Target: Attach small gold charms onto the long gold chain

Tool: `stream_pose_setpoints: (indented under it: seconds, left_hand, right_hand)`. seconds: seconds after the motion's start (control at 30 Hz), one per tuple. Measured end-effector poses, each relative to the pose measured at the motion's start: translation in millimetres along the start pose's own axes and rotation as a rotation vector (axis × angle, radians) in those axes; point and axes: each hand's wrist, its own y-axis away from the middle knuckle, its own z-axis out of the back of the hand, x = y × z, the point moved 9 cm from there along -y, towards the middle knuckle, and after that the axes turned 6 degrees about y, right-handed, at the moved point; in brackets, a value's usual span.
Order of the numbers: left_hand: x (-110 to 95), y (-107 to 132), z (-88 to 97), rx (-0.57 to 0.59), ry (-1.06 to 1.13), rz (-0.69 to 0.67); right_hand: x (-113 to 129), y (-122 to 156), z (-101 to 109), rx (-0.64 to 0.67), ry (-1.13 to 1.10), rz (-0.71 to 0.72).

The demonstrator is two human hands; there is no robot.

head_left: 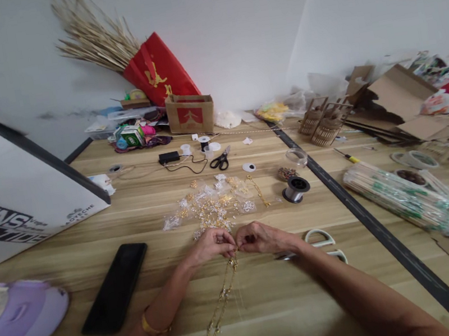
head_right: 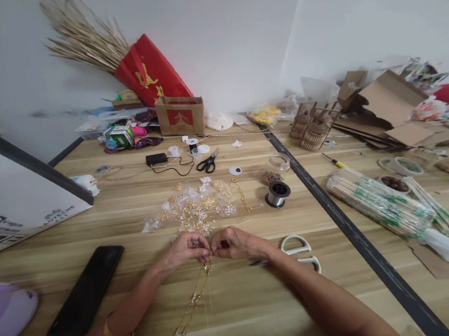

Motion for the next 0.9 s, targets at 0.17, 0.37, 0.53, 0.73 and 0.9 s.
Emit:
stream_pose_setpoints:
  seconds: [0.17,0.37,0.53,0.73,0.9]
  left_hand:
    - [1.7,-0.5,1.7,-0.007,0.005,0.002]
    - [5.5,-1.8,4.1,-0.020,-0.011,0.003]
    - [2.2,-1.6,3.8,-0.044,-0.044,-0.029]
    - [-0.8,-0.3,1.2,-0.052,-0.063,-0.018]
    - [-1.2,0.3,-0.4,-0.046,-0.055,-0.011]
  right_hand:
    - [-0.9,-0.1,-0.7,-0.001,-0.028,-0.008]
    - [0.1,0.0,1.3,-0.009,-0.050,-0.023]
    - [-0.2,0.1,1.4,-0.008,-0.037,-0.041]
    - [-3.5,-0.7,0.8,-0.021,-0.030,-0.037]
    - [-5.0,-1.1,-0.8,-0.018,-0.038,-0.030]
